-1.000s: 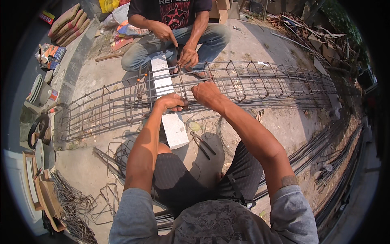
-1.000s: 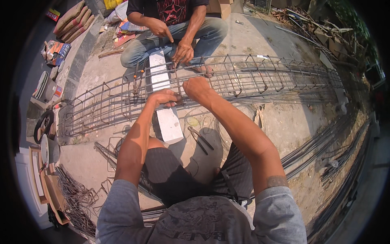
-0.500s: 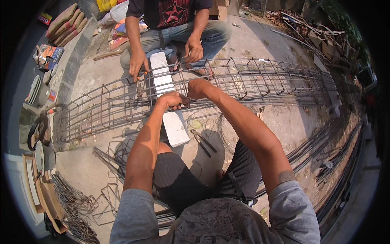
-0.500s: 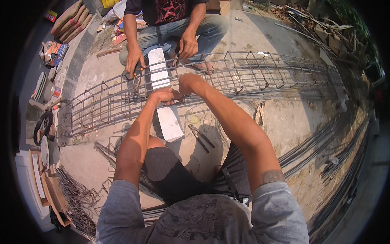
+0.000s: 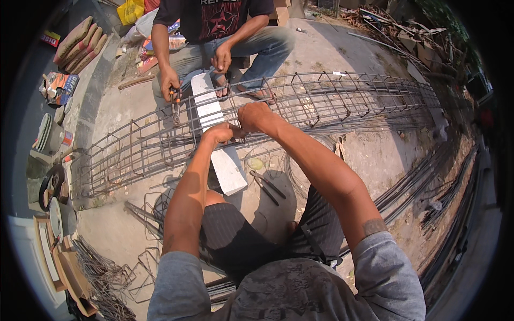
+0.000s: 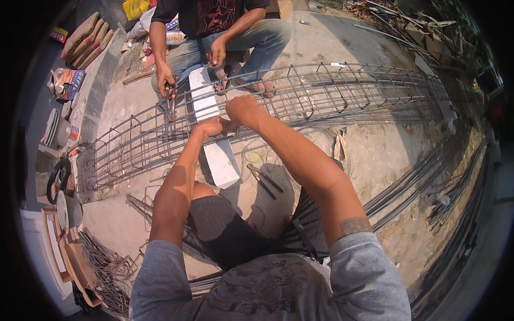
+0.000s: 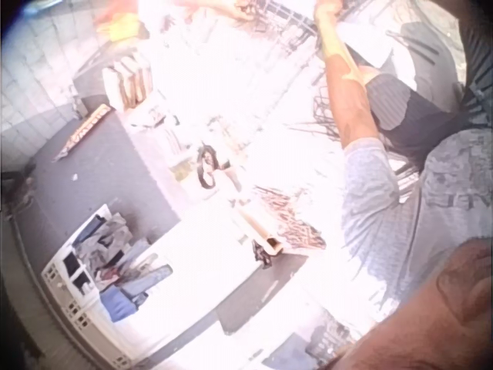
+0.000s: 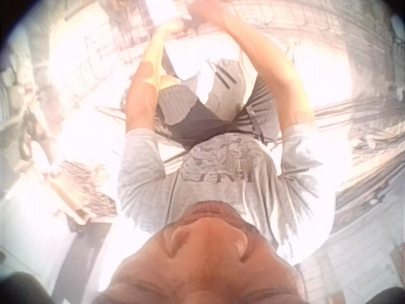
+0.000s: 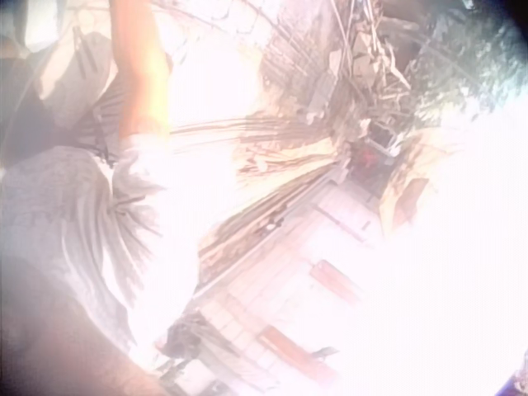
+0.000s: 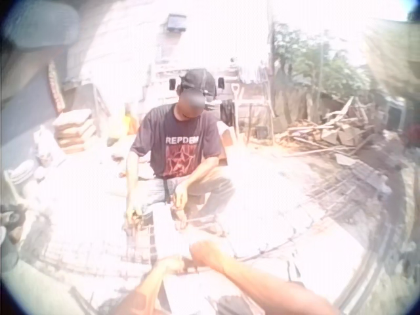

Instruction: The person uses pliers to twist and cut thin wire to secure horizontal and vertical rebar segments into a cage-like framework for construction.

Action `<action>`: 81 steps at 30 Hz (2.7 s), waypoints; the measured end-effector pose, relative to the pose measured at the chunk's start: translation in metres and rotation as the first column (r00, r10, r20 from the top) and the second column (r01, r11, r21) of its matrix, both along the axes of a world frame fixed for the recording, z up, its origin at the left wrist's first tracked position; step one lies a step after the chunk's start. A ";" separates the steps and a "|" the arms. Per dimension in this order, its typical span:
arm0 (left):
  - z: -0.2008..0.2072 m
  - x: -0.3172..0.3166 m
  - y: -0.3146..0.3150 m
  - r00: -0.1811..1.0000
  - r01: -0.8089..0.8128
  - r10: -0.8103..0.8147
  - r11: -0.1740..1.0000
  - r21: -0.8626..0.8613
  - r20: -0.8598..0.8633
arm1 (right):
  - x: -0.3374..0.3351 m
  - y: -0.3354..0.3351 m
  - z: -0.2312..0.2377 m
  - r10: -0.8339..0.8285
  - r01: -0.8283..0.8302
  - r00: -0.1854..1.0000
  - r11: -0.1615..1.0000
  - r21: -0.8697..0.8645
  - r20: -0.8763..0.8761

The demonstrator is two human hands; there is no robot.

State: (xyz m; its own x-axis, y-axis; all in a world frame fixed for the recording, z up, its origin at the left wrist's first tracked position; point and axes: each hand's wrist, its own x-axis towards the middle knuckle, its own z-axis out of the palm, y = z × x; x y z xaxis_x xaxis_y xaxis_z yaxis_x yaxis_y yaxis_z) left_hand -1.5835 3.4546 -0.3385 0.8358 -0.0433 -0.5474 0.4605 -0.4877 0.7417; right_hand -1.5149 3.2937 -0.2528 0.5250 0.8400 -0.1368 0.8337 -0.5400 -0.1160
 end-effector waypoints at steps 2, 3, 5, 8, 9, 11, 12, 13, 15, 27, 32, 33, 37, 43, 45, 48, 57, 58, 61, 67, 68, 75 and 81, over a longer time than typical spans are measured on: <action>0.000 0.003 -0.005 1.000 0.012 -0.012 1.000 0.003 0.016 | 0.020 0.000 -0.010 -0.043 0.040 0.996 0.998 -0.049 -0.075; 0.002 0.010 -0.006 0.998 0.065 -0.065 0.998 0.013 0.012 | 0.031 -0.004 -0.016 -0.090 0.074 0.984 0.991 -0.110 -0.156; -0.004 0.003 0.007 0.996 0.092 -0.092 0.995 0.028 -0.009 | 0.020 0.002 -0.012 -0.173 0.149 0.944 0.983 -0.104 -0.282; -0.007 0.001 0.007 0.997 0.074 -0.072 0.996 0.057 -0.028 | 0.007 -0.015 -0.039 -0.279 0.326 0.861 0.944 0.041 -0.426; -0.006 0.002 0.006 0.998 0.056 -0.057 0.998 -0.008 -0.033 | 0.000 -0.022 -0.051 -0.337 0.459 0.807 0.875 0.155 -0.485; -0.002 0.005 -0.001 0.998 -0.022 0.018 0.997 -0.069 -0.055 | -0.015 -0.040 -0.083 -0.384 0.641 0.708 0.701 0.311 -0.594; -0.003 0.003 0.003 0.998 -0.028 0.024 0.997 -0.065 -0.064 | -0.032 -0.041 -0.091 -0.377 0.640 0.704 0.704 0.308 -0.602; -0.003 0.001 0.004 0.996 -0.022 0.017 0.998 -0.062 -0.085 | -0.050 -0.045 -0.097 -0.263 0.788 0.445 0.569 0.235 -0.856; -0.001 0.003 0.002 0.996 -0.004 -0.003 0.997 -0.071 -0.091 | -0.067 -0.051 -0.104 -0.078 0.894 0.142 0.437 0.094 -0.987; -0.008 0.000 0.005 0.996 -0.040 0.029 0.991 -0.130 -0.081 | -0.051 -0.040 -0.086 -0.123 0.854 -0.069 0.506 -0.122 -0.990; -0.002 0.001 0.001 0.994 -0.052 0.035 0.986 -0.159 -0.108 | -0.038 -0.037 -0.082 -0.352 0.701 0.379 0.713 0.017 -0.856; 0.000 0.003 -0.002 0.994 -0.040 0.022 0.985 -0.168 -0.110 | -0.036 -0.039 -0.083 -0.397 0.613 0.598 0.786 0.079 -0.696; -0.001 -0.005 0.009 0.995 0.002 -0.023 0.980 -0.198 -0.100 | -0.055 -0.028 -0.051 -0.479 0.556 0.734 0.831 0.022 -0.481; 0.002 -0.003 0.006 0.997 -0.034 0.018 0.979 -0.199 -0.081 | -0.050 -0.030 -0.041 -0.399 0.427 0.898 0.892 0.149 -0.186; 0.004 -0.002 -0.002 0.992 -0.090 0.074 0.983 -0.163 -0.102 | -0.045 -0.030 -0.048 -0.407 0.438 0.895 0.881 0.178 -0.184; 0.010 0.002 -0.009 0.987 -0.042 0.031 0.997 -0.062 -0.160 | -0.030 -0.031 -0.051 -0.432 0.506 0.818 0.855 0.117 -0.380; -0.013 0.006 0.002 0.992 -0.045 0.037 0.997 -0.066 -0.120 | 0.010 -0.025 -0.034 -0.218 0.266 0.810 0.964 0.010 -0.544; -0.012 0.005 0.000 0.992 -0.046 0.038 0.997 -0.067 -0.120 | 0.008 -0.024 -0.032 -0.218 0.265 0.810 0.964 0.009 -0.544; -0.009 0.000 -0.004 0.996 -0.053 0.052 0.999 -0.010 -0.076 | 0.000 -0.022 -0.018 -0.222 0.241 0.882 0.970 -0.006 -0.416; 0.024 -0.002 -0.015 0.992 0.010 0.004 0.994 0.109 -0.123 | -0.012 -0.026 -0.003 -0.350 0.356 0.929 0.934 0.027 -0.123; 0.019 -0.003 -0.011 0.993 0.005 0.009 0.994 0.113 -0.121 | -0.018 -0.022 0.000 -0.345 0.352 0.930 0.936 0.032 -0.123; 0.018 0.005 -0.014 0.960 -0.183 0.170 0.982 -0.043 -0.221 | -0.063 -0.021 -0.024 -0.492 0.551 0.834 0.769 0.324 -0.251; 0.001 0.002 -0.010 0.989 -0.119 0.105 0.983 -0.136 -0.108 | -0.130 -0.019 -0.071 -0.424 0.480 0.877 0.792 0.376 -0.226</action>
State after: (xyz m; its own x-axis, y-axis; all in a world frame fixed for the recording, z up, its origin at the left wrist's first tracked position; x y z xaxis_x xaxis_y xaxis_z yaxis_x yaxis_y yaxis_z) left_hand -1.5814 3.4446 -0.3379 0.7811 -0.0356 -0.6233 0.5815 -0.3219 0.7471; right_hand -1.6444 3.2749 -0.3242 0.8610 0.5030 0.0746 0.4697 -0.7305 -0.4956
